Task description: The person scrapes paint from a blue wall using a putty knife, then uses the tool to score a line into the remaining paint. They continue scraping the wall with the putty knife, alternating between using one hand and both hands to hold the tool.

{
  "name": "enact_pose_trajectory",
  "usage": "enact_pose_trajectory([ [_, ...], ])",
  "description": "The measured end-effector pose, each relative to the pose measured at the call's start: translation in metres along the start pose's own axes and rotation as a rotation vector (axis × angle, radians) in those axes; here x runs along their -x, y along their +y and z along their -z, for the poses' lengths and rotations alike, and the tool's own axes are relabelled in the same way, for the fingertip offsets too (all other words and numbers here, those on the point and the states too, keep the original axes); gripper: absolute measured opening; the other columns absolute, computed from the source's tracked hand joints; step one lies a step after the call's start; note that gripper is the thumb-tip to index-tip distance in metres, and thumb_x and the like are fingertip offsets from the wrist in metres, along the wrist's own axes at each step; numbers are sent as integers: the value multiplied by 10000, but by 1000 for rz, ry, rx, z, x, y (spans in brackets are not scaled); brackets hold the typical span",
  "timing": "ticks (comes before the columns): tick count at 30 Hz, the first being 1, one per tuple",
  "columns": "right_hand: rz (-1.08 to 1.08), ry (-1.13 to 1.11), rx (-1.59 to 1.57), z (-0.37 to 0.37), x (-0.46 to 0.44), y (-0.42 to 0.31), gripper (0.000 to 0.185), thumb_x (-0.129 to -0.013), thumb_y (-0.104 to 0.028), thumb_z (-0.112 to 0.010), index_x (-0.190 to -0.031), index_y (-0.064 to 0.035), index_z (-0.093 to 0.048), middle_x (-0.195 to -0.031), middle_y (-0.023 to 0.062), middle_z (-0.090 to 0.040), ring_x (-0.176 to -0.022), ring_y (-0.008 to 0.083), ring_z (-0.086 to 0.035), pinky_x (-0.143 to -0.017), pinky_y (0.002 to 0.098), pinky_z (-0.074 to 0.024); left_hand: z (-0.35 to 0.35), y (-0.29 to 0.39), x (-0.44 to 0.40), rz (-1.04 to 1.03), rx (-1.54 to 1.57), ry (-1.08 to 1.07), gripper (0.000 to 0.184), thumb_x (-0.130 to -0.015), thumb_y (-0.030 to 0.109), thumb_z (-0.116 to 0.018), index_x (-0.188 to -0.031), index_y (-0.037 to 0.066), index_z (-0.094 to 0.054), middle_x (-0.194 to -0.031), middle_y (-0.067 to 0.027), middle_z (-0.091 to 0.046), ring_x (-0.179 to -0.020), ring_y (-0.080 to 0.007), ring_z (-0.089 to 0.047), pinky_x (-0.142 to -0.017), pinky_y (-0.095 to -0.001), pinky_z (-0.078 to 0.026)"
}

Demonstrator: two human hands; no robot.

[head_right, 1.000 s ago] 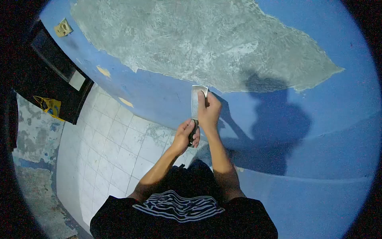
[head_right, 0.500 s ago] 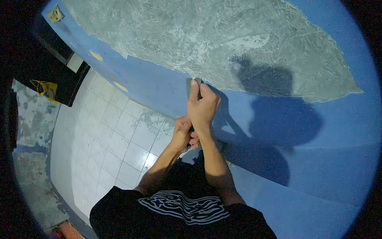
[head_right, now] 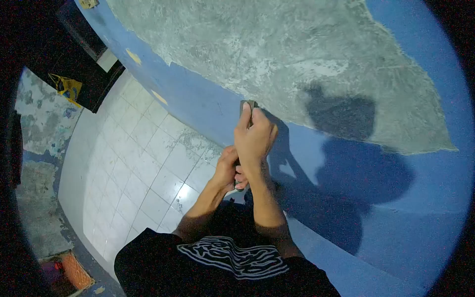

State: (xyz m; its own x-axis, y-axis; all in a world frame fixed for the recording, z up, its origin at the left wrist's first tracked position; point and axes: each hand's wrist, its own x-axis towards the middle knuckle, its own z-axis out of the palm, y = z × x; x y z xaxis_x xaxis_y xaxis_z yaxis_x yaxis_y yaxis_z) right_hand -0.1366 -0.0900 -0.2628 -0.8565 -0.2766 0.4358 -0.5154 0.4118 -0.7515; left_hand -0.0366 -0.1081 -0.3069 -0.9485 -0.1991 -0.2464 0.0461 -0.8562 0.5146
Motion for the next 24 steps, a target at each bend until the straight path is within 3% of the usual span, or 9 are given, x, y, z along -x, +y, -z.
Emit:
enact_pose_trajectory([
  [2, 40, 6, 27, 1, 0, 2, 420, -896, -200, -627, -585, 17, -446, -521, 199, -445, -450, 384, -405, -476, 433, -316, -3, -1, -4, 21, 57, -30, 320, -994, 289, -438, -834, 26, -525, -536, 3, -388, -366, -93, -337, -276, -259, -279],
  [5, 10, -14, -19, 2, -2, 8, 433, -895, -210, -630, -579, 12, -436, -527, 205, -444, -466, 403, -438, -480, 439, -319, -9, -11, -10, -75, -181, 111, 345, -1024, 332, -405, -876, 46, -528, -552, 9, -399, -374, -78, -336, -292, -239, -293],
  [8, 106, 51, -16, -2, -2, 10, 438, -894, -208, -636, -574, 8, -429, -526, 207, -431, -462, 400, -408, -475, 433, -311, -9, -7, -4, -29, -145, 112, 354, -1026, 350, -401, -892, 50, -533, -556, 3, -413, -375, -76, -338, -294, -236, -291],
  [14, 69, 53, 55, -2, 5, 14, 470, -900, -209, -646, -548, -10, -407, -470, 129, -346, -408, 252, -292, -453, 390, -262, -1, -6, -5, 9, -117, 47, 369, -1027, 373, -397, -905, 53, -533, -565, 0, -423, -380, -76, -348, -293, -237, -288],
  [24, 95, 53, 88, -5, 0, 7, 429, -906, -248, -631, -580, -13, -483, -506, 164, -460, -448, 361, -437, -488, 425, -311, 1, -2, -13, -11, -100, 9, 374, -1035, 363, -385, -912, 46, -542, -539, 3, -415, -357, -75, -338, -285, -238, -302],
])
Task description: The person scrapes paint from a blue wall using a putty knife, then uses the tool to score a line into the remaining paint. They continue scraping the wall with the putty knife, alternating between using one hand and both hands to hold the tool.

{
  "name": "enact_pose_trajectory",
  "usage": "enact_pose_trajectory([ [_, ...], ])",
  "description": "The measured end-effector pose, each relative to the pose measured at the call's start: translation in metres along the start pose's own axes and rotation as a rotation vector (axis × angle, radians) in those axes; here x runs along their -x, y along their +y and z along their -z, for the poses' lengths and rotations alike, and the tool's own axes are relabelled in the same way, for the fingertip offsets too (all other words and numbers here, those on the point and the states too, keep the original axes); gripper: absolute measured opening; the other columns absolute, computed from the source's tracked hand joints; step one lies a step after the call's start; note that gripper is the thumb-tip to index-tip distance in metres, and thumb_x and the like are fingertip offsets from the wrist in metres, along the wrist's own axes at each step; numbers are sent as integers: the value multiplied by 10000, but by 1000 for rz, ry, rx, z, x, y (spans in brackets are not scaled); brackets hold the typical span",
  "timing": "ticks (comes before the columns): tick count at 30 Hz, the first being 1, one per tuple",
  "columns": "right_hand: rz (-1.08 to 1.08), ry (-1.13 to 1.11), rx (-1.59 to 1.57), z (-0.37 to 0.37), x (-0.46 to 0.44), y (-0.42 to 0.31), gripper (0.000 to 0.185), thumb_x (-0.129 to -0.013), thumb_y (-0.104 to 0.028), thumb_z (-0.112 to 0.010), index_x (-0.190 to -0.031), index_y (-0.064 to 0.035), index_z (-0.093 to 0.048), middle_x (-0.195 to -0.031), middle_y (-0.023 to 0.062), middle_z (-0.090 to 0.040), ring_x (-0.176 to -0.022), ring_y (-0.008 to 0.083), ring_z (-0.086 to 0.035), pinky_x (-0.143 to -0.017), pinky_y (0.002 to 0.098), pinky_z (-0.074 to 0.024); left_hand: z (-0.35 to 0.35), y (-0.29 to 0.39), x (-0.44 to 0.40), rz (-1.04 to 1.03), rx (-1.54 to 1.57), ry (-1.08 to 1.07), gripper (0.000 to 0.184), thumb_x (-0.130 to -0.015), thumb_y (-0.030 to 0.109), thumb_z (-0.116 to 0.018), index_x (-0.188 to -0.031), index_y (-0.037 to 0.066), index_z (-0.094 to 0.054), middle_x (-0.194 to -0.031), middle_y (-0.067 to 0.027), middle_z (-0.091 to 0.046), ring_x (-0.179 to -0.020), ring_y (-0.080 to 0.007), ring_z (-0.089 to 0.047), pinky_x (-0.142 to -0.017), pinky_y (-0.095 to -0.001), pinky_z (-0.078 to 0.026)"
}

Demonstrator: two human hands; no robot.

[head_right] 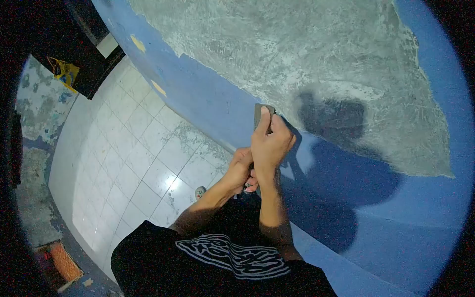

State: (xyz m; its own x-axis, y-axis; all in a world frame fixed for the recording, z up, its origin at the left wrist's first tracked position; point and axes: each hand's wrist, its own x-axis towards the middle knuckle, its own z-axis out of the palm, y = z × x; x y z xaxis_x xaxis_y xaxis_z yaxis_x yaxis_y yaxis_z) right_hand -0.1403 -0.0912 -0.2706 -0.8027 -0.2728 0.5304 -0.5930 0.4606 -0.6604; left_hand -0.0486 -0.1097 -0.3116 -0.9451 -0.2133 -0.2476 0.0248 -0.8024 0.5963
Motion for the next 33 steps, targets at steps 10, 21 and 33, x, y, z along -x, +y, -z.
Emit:
enact_pose_trajectory([
  [10, -5, -63, 8, 14, 6, 17, 466, -910, -266, -621, -565, 2, -458, -518, 192, -433, -468, 386, -378, -499, 444, -317, -14, -29, 2, -8, 4, 105, 432, -1033, 388, -372, -835, 44, -543, -521, -14, -453, -337, -84, -334, -274, -248, -288],
  [21, 28, -151, -25, 17, 2, 10, 421, -907, -211, -611, -599, 23, -445, -534, 199, -444, -488, 401, -384, -490, 440, -301, -18, -11, 2, 0, -10, 133, 325, -994, 315, -420, -836, 51, -527, -540, -16, -424, -356, -84, -322, -286, -251, -269],
  [33, -17, -112, -113, 16, 13, 15, 456, -899, -189, -631, -560, 6, -396, -496, 149, -352, -445, 250, -262, -454, 398, -233, -20, -11, 16, 27, 37, 152, 427, -1011, 417, -425, -822, 53, -544, -517, -5, -424, -345, -79, -333, -278, -240, -257],
])
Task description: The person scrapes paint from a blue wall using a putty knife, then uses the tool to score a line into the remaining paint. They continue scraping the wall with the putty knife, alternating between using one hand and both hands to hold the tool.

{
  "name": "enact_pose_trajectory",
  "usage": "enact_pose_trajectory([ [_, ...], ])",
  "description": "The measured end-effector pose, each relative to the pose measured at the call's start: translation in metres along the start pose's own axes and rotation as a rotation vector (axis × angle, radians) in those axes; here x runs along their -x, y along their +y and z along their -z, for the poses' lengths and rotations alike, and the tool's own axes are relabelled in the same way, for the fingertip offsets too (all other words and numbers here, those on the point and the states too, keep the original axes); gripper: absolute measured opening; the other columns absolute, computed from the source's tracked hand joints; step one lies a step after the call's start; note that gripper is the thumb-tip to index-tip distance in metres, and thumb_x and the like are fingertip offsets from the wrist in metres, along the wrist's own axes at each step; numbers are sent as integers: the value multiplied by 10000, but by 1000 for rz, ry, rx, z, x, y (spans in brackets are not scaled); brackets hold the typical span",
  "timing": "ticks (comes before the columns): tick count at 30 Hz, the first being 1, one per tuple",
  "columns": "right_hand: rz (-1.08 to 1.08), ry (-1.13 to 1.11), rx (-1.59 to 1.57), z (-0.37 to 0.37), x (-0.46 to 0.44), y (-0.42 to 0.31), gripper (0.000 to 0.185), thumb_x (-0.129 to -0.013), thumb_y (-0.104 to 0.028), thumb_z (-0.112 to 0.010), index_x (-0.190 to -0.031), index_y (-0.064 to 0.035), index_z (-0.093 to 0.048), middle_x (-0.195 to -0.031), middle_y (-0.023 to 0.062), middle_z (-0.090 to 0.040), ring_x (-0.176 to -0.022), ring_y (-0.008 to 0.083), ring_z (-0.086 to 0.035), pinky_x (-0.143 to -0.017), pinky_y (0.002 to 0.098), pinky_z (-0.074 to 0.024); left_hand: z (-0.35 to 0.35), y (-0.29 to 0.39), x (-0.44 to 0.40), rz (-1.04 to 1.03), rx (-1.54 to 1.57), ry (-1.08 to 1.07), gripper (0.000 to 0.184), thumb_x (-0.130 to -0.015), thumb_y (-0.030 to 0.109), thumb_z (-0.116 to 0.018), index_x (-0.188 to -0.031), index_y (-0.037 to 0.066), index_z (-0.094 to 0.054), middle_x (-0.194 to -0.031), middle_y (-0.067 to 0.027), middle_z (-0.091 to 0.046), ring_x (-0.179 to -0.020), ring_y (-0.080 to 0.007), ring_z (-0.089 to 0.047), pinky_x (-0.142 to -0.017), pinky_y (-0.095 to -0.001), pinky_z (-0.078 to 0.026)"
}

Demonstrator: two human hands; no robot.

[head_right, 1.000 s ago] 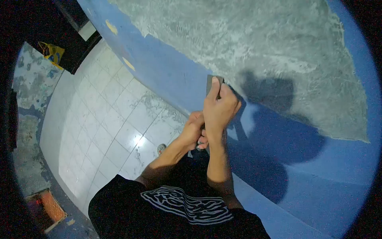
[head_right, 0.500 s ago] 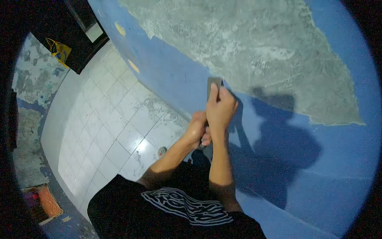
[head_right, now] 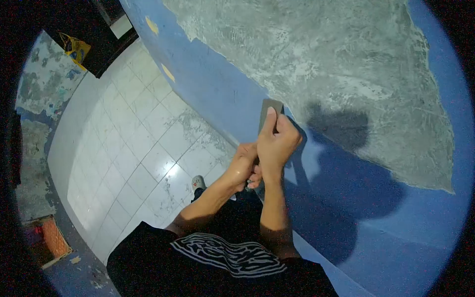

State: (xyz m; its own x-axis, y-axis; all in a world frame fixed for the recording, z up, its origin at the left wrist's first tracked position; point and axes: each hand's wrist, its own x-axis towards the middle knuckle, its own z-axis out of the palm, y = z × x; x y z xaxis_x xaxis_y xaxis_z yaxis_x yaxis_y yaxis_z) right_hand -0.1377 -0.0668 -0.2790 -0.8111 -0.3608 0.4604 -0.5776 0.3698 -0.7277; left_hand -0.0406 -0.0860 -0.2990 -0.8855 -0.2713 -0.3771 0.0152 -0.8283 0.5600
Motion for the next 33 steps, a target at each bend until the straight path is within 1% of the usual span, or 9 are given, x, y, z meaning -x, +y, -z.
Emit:
enact_pose_trajectory([
  [9, -3, 3, -55, 0, -11, 3, 472, -896, -193, -647, -555, 8, -390, -476, 132, -338, -444, 179, -239, -448, 380, -232, 5, 0, -23, 13, 32, -44, 448, -1020, 426, -394, -823, 50, -538, -526, -6, -427, -355, -102, -371, -299, -247, -289],
  [15, -66, -32, -22, 5, -9, -4, 408, -898, -180, -641, -591, 24, -464, -490, 130, -428, -422, 177, -356, -456, 365, -324, 7, 19, -39, 42, 82, -159, 465, -1004, 480, -405, -894, 53, -552, -552, -12, -457, -361, -114, -372, -317, -242, -288],
  [18, -2, 1, -127, 13, 11, -7, 302, -920, -191, -618, -721, 24, -548, -540, 132, -485, -448, 176, -461, -486, 357, -386, 7, 24, -40, 25, 80, -158, 459, -1005, 479, -407, -895, 55, -545, -561, -19, -461, -368, -121, -377, -332, -247, -304],
  [20, -352, -8, -482, 26, 39, -12, 277, -963, -234, -560, -853, 20, -574, -575, 104, -525, -502, 177, -540, -514, 330, -427, 6, 28, -43, 17, 93, -174, 454, -1005, 478, -409, -886, 59, -539, -562, -23, -461, -375, -127, -385, -343, -253, -321],
  [24, -92, -96, -188, 29, 79, 27, 309, -997, -276, -491, -914, 13, -563, -611, 75, -535, -510, 155, -535, -496, 309, -413, 0, 30, -56, -89, 56, -81, 452, -1001, 477, -427, -837, 65, -514, -571, -38, -480, -418, -150, -445, -391, -284, -382],
  [26, -367, -404, -318, 34, 83, 20, 359, -1022, -263, -425, -780, -12, -506, -550, 34, -461, -448, 120, -453, -426, 271, -362, -5, 33, -60, -113, 65, -96, 458, -998, 479, -434, -817, 65, -506, -579, -46, -495, -436, -157, -471, -408, -292, -402],
  [28, -369, -376, -307, 29, 78, 19, 389, -1025, -279, -426, -736, -23, -468, -540, 28, -450, -438, 111, -442, -413, 281, -345, -9, 37, -60, -113, 79, -85, 478, -992, 489, -443, -792, 59, -501, -578, -60, -515, -412, -157, -471, -385, -271, -388],
  [31, -469, -385, -362, 25, 86, 28, 393, -1010, -302, -449, -777, 6, -521, -558, 64, -491, -538, 160, -519, -508, 352, -384, -9, 39, -59, -123, -13, -134, 496, -986, 499, -452, -778, 53, -505, -543, -62, -505, -370, -148, -444, -355, -256, -364],
  [33, -565, -358, -270, 23, 93, 32, 426, -1011, -313, -439, -779, 31, -535, -578, 127, -513, -552, 241, -529, -534, 393, -395, -16, 35, -57, -137, -27, -111, 508, -981, 510, -456, -778, 48, -509, -521, -57, -488, -355, -142, -423, -340, -252, -343],
])
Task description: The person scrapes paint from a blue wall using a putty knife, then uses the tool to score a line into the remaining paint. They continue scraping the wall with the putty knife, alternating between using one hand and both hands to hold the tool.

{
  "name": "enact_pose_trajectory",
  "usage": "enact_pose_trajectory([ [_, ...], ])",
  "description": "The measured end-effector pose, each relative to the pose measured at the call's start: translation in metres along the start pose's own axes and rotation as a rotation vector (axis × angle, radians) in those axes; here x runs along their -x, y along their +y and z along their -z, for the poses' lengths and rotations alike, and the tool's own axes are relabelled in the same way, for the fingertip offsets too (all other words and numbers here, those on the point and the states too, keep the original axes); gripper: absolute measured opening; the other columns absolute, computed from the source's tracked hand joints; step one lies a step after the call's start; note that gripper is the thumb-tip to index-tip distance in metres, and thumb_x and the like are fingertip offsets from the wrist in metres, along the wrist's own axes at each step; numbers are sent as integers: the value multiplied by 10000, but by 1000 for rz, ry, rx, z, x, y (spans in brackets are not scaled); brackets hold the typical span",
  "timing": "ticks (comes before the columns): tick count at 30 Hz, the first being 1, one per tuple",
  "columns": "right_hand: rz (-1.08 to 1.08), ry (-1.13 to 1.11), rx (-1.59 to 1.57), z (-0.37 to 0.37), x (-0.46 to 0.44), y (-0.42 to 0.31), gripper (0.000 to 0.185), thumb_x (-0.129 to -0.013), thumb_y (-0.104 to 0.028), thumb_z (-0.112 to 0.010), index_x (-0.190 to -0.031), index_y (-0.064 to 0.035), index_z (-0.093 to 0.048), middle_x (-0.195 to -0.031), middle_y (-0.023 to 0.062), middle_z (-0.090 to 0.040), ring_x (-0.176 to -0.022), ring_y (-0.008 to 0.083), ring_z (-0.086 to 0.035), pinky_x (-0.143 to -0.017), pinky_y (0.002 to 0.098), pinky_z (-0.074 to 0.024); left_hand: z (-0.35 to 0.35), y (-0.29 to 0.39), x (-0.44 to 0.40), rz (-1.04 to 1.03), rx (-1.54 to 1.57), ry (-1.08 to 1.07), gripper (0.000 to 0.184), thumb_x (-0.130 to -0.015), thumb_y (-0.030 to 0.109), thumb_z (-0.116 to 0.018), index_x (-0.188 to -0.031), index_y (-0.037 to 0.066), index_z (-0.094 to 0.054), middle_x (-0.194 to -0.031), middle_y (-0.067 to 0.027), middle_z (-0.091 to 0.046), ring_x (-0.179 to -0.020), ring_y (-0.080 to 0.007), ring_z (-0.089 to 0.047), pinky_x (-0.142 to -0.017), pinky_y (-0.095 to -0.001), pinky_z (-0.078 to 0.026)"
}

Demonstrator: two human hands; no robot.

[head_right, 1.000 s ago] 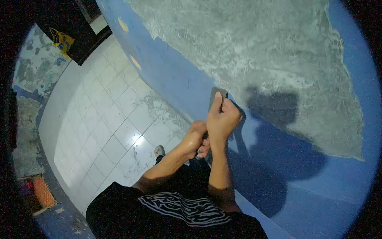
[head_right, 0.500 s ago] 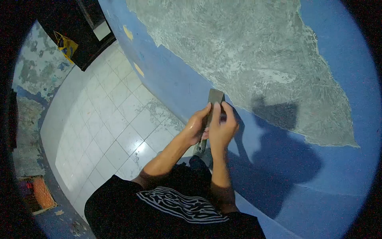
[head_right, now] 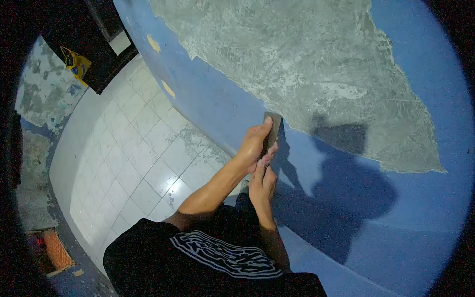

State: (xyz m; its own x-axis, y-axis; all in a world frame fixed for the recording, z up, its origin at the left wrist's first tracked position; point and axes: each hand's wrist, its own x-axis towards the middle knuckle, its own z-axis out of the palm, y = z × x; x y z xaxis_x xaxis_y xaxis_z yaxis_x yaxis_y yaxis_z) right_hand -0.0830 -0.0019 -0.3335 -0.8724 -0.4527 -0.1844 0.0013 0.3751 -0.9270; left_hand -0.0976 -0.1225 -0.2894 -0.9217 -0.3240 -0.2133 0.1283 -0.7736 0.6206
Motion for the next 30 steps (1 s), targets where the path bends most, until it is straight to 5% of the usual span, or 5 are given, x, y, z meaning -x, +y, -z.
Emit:
enact_pose_trajectory([
  [7, 143, 29, 159, -3, -5, -39, 438, -1000, -314, -448, -830, 75, -550, -648, 249, -533, -612, 386, -540, -604, 457, -412, -11, 23, 5, -4, 21, 102, 539, -964, 540, -473, -777, 36, -508, -504, -55, -461, -346, -122, -388, -314, -248, -290],
  [12, 193, 112, 198, -6, -6, -10, 496, -1014, -336, -442, -645, -7, -476, -497, 64, -465, -410, 171, -454, -417, 340, -325, -6, 15, 2, 32, 54, 30, 524, -966, 530, -478, -782, 40, -502, -502, -52, -453, -330, -122, -371, -306, -249, -288],
  [16, 175, 110, 156, 5, 4, -30, 490, -1010, -322, -444, -660, 18, -488, -501, 91, -469, -419, 195, -462, -435, 364, -331, -11, 4, 3, 32, 133, 56, 524, -966, 531, -477, -777, 43, -498, -500, -51, -448, -320, -119, -353, -296, -253, -280],
  [28, 300, 141, 268, 10, -3, -41, 439, -998, -278, -445, -771, 89, -526, -602, 214, -509, -552, 324, -509, -552, 441, -367, -15, 13, -4, 28, 134, 25, 555, -957, 567, -462, -788, 40, -492, -508, -58, -453, -329, -123, -358, -307, -252, -277],
  [30, 58, 14, 275, 23, 6, -55, 401, -990, -288, -464, -920, 84, -597, -805, 311, -604, -809, 498, -582, -681, 506, -426, -18, 1, 3, 13, 160, 56, 559, -955, 572, -462, -788, 39, -490, -506, -58, -452, -329, -125, -359, -309, -252, -281],
])
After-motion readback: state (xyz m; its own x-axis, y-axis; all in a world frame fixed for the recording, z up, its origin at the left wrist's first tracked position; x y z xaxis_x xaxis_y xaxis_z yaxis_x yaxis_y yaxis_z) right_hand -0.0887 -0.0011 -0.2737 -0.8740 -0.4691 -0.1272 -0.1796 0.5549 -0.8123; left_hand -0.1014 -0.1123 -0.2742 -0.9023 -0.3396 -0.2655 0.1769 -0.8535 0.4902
